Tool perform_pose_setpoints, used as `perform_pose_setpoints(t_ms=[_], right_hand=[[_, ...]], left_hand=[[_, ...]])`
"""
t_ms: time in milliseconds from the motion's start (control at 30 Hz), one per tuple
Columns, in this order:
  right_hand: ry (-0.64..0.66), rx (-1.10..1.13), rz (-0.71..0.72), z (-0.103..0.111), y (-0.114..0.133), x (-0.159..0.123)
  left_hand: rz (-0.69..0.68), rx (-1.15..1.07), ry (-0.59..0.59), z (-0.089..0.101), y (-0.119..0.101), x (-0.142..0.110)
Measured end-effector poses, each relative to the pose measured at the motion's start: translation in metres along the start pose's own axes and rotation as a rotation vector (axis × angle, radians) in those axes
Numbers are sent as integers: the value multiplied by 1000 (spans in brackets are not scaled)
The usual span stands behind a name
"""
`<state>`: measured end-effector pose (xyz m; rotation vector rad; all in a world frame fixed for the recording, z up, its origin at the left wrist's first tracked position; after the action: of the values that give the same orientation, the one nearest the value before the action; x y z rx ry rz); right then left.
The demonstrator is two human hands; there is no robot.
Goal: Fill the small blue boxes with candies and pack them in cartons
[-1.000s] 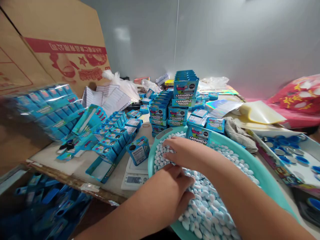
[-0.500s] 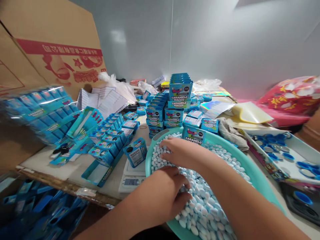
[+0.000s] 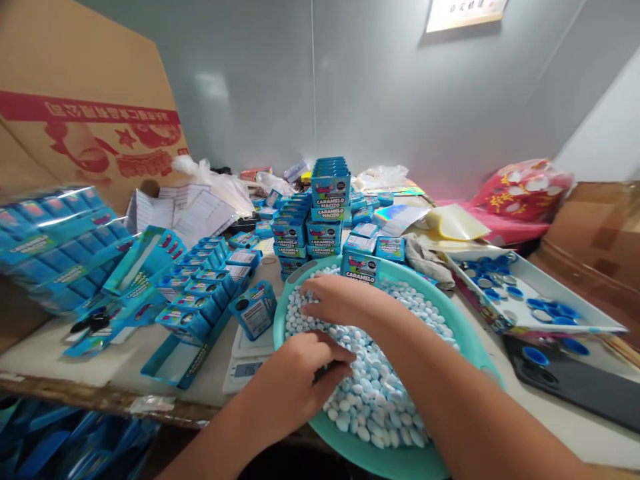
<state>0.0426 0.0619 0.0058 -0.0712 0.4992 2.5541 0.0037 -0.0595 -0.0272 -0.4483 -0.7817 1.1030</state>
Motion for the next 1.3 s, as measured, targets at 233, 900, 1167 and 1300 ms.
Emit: perform_pose_setpoints(t_ms=[233, 900, 1167, 1300], right_hand=[[-12, 8, -11, -4, -3, 6], [10, 23, 1, -8, -6, 8], [20, 28, 10, -10, -10, 8], [23, 28, 5, -9, -10, 8]], left_hand=[[-100, 5, -104, -2, -3, -3], [129, 540, -424, 133, 63, -51], [143, 505, -381, 137, 72, -54], [105, 474, -369, 137, 71, -56]])
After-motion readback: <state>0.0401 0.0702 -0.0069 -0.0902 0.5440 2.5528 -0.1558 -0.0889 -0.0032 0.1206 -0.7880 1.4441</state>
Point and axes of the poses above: each hand's wrist, its own x-axis towards the middle knuckle, its own z-axis out of the back of the hand, y = z × x, the point moved 5 cm from there along x, towards the middle knuckle, and after that the axes turned 6 degrees about -z, right-handed, at the moved point
